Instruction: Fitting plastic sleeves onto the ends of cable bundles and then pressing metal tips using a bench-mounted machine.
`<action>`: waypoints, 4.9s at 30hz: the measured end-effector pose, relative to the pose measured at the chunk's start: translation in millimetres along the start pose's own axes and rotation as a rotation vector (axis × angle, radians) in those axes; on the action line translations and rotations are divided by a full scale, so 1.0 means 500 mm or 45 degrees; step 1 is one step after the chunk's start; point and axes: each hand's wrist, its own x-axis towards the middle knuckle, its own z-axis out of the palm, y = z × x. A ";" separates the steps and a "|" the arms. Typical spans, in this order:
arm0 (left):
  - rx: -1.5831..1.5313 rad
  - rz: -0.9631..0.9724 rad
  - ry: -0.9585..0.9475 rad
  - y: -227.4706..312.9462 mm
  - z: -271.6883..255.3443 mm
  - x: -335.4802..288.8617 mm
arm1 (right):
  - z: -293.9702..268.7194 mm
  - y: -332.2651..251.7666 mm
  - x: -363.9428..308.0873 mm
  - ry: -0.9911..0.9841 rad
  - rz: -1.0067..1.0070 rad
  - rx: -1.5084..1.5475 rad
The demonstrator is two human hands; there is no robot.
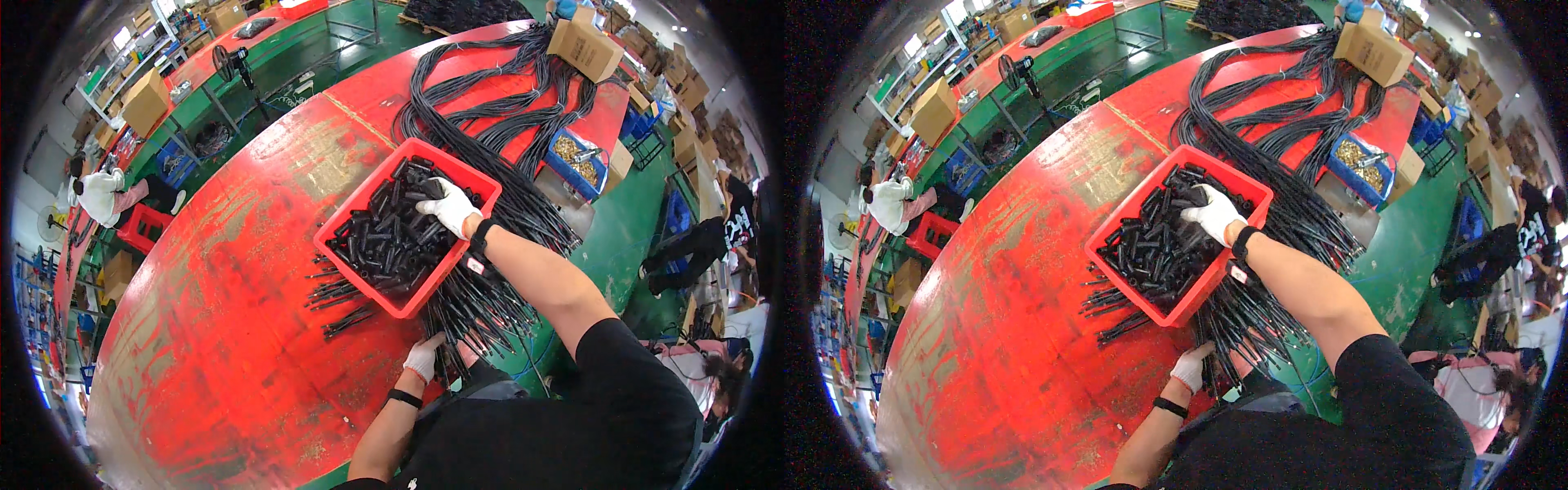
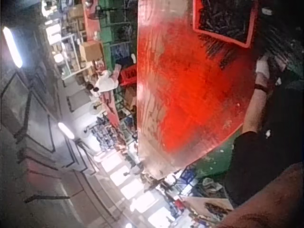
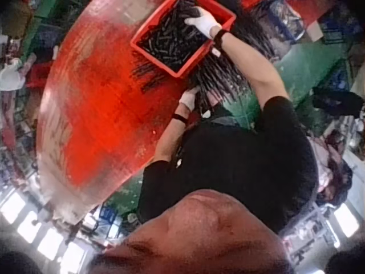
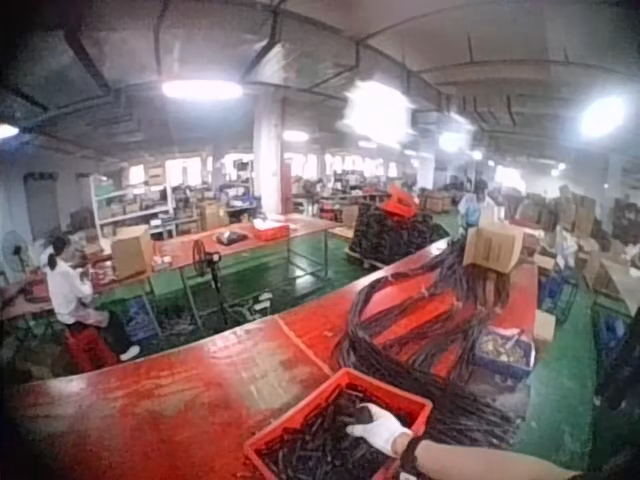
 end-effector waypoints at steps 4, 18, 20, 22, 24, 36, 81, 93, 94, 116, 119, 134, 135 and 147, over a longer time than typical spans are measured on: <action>-0.020 0.043 0.005 0.002 0.016 -0.011 | 0.002 0.060 0.013 0.063 0.012 -0.230; -0.027 -0.053 -0.006 0.026 0.052 -0.046 | -0.026 -0.087 -0.058 0.266 0.187 0.498; -0.174 -0.077 -0.107 0.017 0.021 -0.026 | -0.015 -0.145 -0.117 0.204 0.162 0.520; -0.175 -0.079 -0.135 0.008 0.015 -0.020 | -0.033 -0.153 -0.203 0.057 0.128 0.567; -0.051 -0.033 -0.148 0.014 0.037 -0.036 | -0.047 -0.117 -0.292 0.045 0.152 0.492; -0.130 0.153 -0.102 -0.015 0.100 -0.059 | -0.005 0.126 -0.622 0.072 0.649 0.172; 0.140 0.148 0.034 -0.040 0.069 -0.024 | -0.157 0.125 -0.769 -0.773 1.039 -0.258; 0.210 0.057 -0.017 -0.031 0.064 -0.004 | -0.120 0.112 -0.721 -0.662 1.231 -0.178; 0.244 0.052 -0.013 -0.029 0.064 -0.005 | -0.116 0.104 -0.708 -0.634 1.235 -0.169; -0.072 -0.023 -0.185 -0.002 -0.018 -0.020 | -0.062 0.136 -0.585 -0.662 1.007 -0.216; -0.095 -0.067 -0.189 -0.008 -0.006 -0.013 | -0.087 0.154 -0.645 -0.670 1.044 -0.190; -0.036 0.008 -0.158 -0.012 0.063 -0.015 | -0.117 0.147 -0.721 -0.879 0.885 -0.555; -0.021 0.014 -0.150 -0.013 0.062 -0.013 | -0.118 0.145 -0.717 -0.898 0.866 -0.579; 0.138 0.014 -0.052 -0.014 0.067 -0.013 | -0.101 0.137 -0.664 -0.912 1.086 -0.406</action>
